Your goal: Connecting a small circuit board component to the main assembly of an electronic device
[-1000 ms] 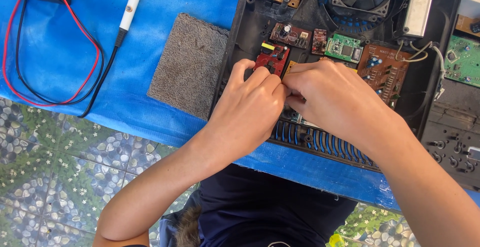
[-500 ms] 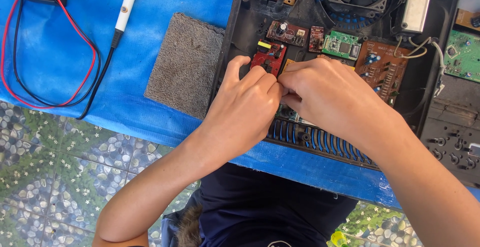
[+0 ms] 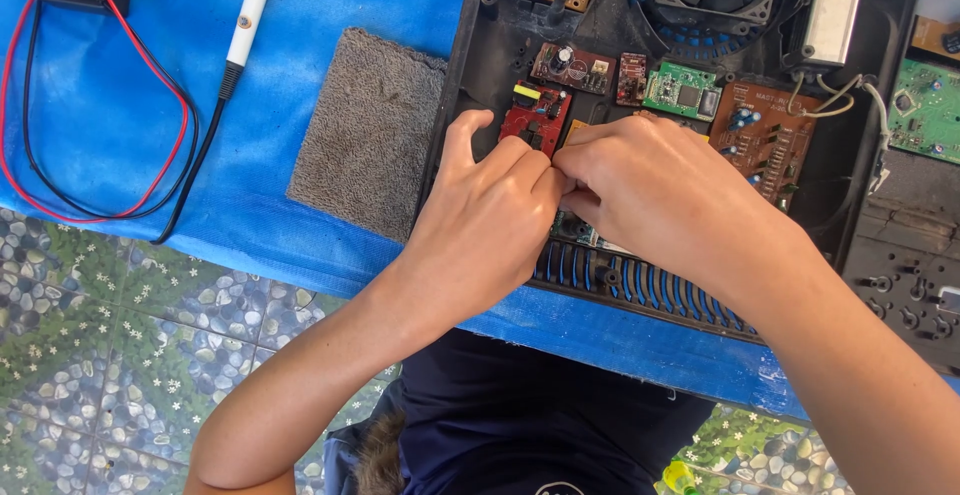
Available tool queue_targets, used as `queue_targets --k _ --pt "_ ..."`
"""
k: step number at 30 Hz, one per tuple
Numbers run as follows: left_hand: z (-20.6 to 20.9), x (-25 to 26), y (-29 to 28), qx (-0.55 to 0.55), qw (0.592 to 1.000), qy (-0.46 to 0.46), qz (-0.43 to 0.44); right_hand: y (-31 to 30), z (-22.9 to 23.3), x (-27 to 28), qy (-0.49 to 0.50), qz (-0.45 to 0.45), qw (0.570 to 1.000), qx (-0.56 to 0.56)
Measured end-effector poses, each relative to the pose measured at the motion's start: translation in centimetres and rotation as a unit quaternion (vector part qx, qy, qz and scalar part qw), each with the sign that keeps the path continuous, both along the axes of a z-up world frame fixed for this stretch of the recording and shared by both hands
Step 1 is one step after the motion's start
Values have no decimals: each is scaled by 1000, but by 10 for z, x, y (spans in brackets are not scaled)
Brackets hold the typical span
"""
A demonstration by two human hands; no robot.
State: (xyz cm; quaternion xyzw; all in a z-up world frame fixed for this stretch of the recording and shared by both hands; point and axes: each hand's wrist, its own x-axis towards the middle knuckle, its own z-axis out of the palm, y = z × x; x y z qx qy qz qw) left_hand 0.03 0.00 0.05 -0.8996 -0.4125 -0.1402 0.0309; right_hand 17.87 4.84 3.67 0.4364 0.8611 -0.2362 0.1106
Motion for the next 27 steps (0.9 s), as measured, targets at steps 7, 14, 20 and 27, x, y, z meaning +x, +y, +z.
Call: queue_targets --k 7,14,20,27 --pt "-1 1 0 3 1000 -2 5 -1 0 0 4 -4 1000 7" --pt "-2 1 0 13 1000 -4 7 1 2 -2 -9 -7 1000 -11" --pt "-5 1 0 19 1000 -6 8 0 4 -3 -18 -19 1000 -15" --pt "-7 1 -1 24 999 -25 8 -2 5 -4 -18 -24 999 -10"
